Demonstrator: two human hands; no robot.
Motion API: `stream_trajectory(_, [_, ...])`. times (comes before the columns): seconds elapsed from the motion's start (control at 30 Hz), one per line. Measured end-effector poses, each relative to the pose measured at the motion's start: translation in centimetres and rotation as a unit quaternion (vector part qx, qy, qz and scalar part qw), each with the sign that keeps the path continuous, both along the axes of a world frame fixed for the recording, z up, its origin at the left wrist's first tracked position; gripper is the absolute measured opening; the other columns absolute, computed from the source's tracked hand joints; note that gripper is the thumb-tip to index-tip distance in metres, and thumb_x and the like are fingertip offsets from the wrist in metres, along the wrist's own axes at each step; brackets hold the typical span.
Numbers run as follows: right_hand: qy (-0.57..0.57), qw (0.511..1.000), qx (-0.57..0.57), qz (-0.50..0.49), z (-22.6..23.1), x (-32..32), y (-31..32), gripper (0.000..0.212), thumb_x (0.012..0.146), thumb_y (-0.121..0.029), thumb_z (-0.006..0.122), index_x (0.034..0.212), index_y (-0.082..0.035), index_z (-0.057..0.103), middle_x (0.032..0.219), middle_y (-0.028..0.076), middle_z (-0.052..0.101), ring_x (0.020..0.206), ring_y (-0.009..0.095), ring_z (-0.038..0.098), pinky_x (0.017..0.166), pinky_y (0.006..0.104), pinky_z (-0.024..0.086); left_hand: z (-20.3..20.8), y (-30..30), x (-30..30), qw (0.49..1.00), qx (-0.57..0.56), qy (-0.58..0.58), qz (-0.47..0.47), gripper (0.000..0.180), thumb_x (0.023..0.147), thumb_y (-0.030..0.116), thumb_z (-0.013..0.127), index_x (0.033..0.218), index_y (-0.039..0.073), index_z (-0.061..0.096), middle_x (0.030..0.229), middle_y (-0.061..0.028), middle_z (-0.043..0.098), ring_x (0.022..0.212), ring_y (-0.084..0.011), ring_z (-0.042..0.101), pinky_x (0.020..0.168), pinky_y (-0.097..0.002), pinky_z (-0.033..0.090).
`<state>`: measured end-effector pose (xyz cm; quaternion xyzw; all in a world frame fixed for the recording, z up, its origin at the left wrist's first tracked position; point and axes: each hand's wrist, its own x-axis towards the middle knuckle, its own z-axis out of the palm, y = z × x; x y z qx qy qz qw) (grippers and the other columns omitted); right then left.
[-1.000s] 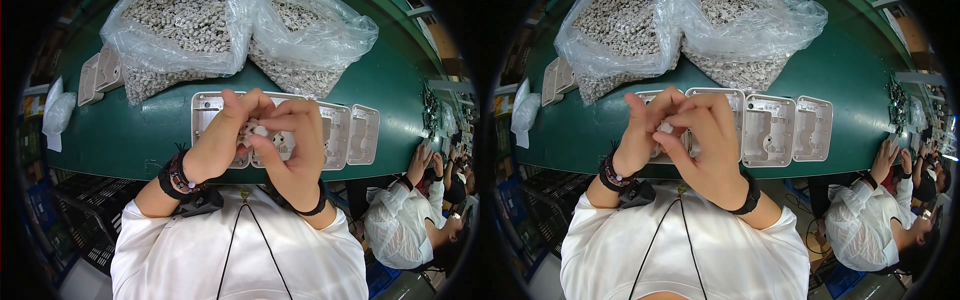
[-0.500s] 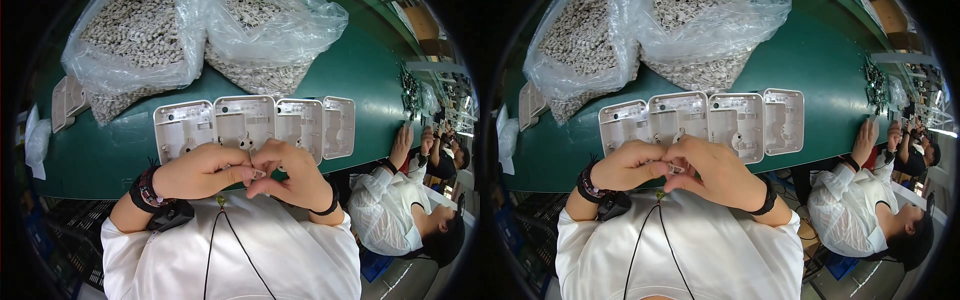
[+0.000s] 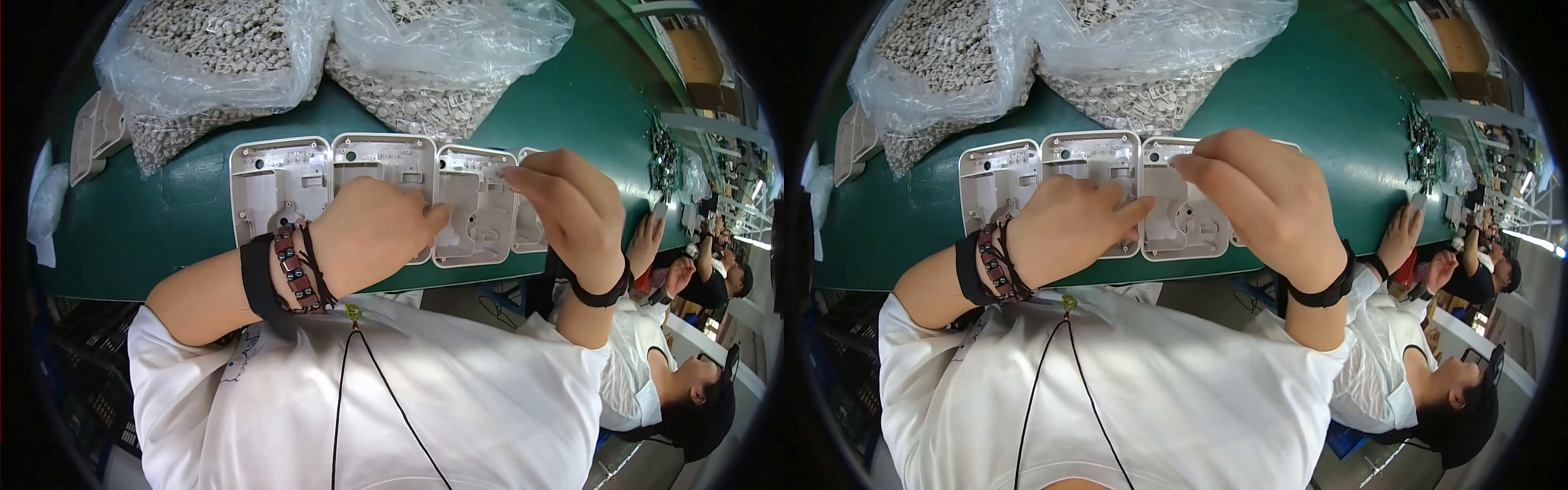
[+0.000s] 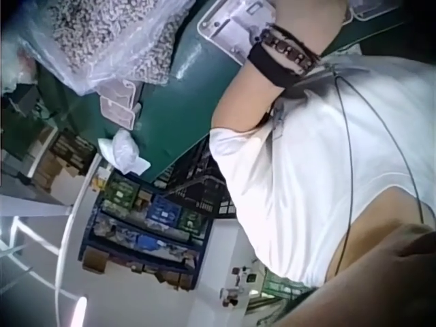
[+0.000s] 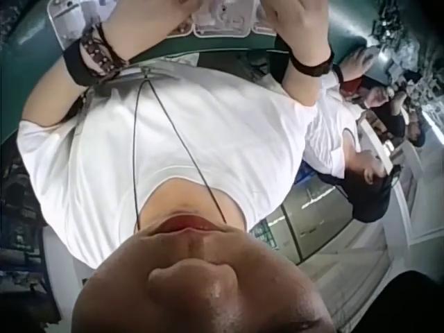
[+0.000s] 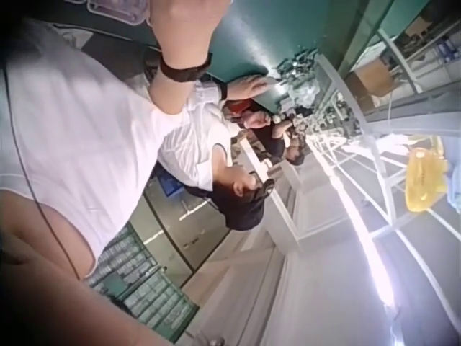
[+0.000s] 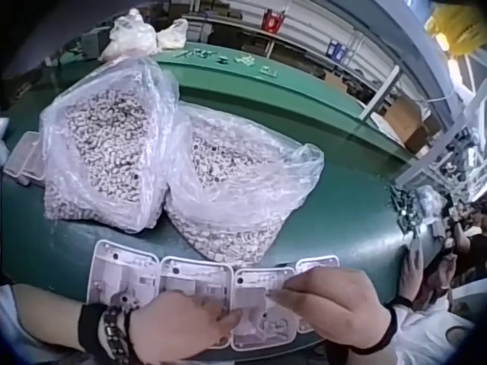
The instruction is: Assembling electronic components by manually placing small metal parts into plastic housings on an assembly line.
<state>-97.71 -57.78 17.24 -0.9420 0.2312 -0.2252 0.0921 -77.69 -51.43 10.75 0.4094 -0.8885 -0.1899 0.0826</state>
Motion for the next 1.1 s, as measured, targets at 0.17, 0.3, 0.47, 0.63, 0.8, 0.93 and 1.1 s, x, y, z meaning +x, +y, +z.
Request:
stream_trajectory(0.17, [0.125, 0.985, -0.014, 0.118, -2.0, 0.9, -3.0, 0.015, 0.061, -0.006, 0.065, 0.074, -0.001, 0.059, 0.078, 0.007, 0.056, 0.066, 0.023, 0.054, 0.054, 0.0323, 0.043, -0.3, 0.5, 0.9, 0.999, 0.007, 0.050, 0.001, 0.016, 0.076, 0.021, 0.058, 0.087, 0.009, 0.058, 0.065, -0.0077, 0.058, 0.059, -0.0247, 0.061, 0.049, -0.0349, 0.046])
stream_trajectory(0.3, [0.126, 0.975, 0.046, 0.176, -4.7, 2.0, -4.7, 0.012, 0.061, -0.009, 0.063, 0.070, -0.003, 0.058, 0.077, 0.005, 0.051, 0.070, 0.023, 0.052, 0.057, 0.0326, 0.043, 0.0, 0.6, 1.4, 0.999, 0.025, 0.036, -0.002, 0.017, 0.076, 0.021, 0.058, 0.088, 0.009, 0.058, 0.064, -0.0071, 0.058, 0.058, -0.0244, 0.061, 0.049, -0.0346, 0.046])
stream_trajectory(0.47, [0.165, 0.967, 0.066, 0.181, -6.6, 2.4, -5.2, 0.008, 0.063, -0.010, 0.061, 0.069, -0.004, 0.060, 0.081, 0.005, 0.049, 0.080, 0.022, 0.052, 0.063, 0.0332, 0.043, -0.5, 1.1, 1.3, 1.000, 0.013, 0.020, 0.006, 0.027, 0.076, 0.026, 0.060, 0.101, 0.014, 0.058, 0.065, -0.0040, 0.056, 0.055, -0.0220, 0.059, 0.048, -0.0334, 0.045])
stream_trajectory(0.63, [0.171, 0.969, 0.033, 0.177, -6.1, 2.2, -4.7, 0.009, 0.064, -0.010, 0.061, 0.072, -0.005, 0.062, 0.090, 0.006, 0.052, 0.090, 0.023, 0.051, 0.072, 0.0334, 0.043, -0.4, 0.9, 1.6, 0.999, 0.035, 0.021, 0.015, 0.031, 0.077, 0.028, 0.060, 0.106, 0.016, 0.058, 0.067, -0.0033, 0.056, 0.058, -0.0213, 0.059, 0.049, -0.0338, 0.045])
stream_trajectory(0.8, [0.153, 0.976, 0.107, 0.115, -3.7, 1.8, -4.1, 0.015, 0.067, -0.003, 0.061, 0.082, -0.005, 0.064, 0.097, 0.007, 0.052, 0.095, 0.024, 0.049, 0.078, 0.0323, 0.041, 0.4, 0.7, 3.0, 0.985, 0.049, 0.154, 0.054, 0.032, 0.079, 0.029, 0.061, 0.106, 0.014, 0.057, 0.066, -0.0064, 0.056, 0.056, -0.0197, 0.056, 0.050, -0.0326, 0.044])
stream_trajectory(0.93, [0.038, 0.977, 0.209, 0.015, -0.9, 4.2, -1.9, 0.020, 0.069, 0.000, 0.062, 0.089, -0.006, 0.063, 0.098, 0.007, 0.050, 0.095, 0.025, 0.047, 0.080, 0.0317, 0.039, 1.1, 0.4, 5.1, 0.902, 0.229, 0.332, 0.156, 0.038, 0.088, 0.042, 0.048, 0.109, 0.010, 0.055, 0.068, -0.0065, 0.055, 0.054, -0.0157, 0.051, 0.052, -0.0282, 0.040])
stream_trajectory(1.1, [-0.049, 0.976, 0.210, -0.004, -1.5, 8.8, 1.7, 0.022, 0.069, -0.007, 0.068, 0.090, -0.007, 0.061, 0.098, 0.008, 0.048, 0.087, 0.026, 0.043, 0.078, 0.0325, 0.036, 1.4, -0.1, 5.9, 0.746, 0.400, 0.500, 0.184, 0.062, 0.092, 0.055, 0.022, 0.109, 0.003, 0.050, 0.063, -0.0001, 0.049, 0.054, -0.0110, 0.046, 0.053, -0.0246, 0.037])
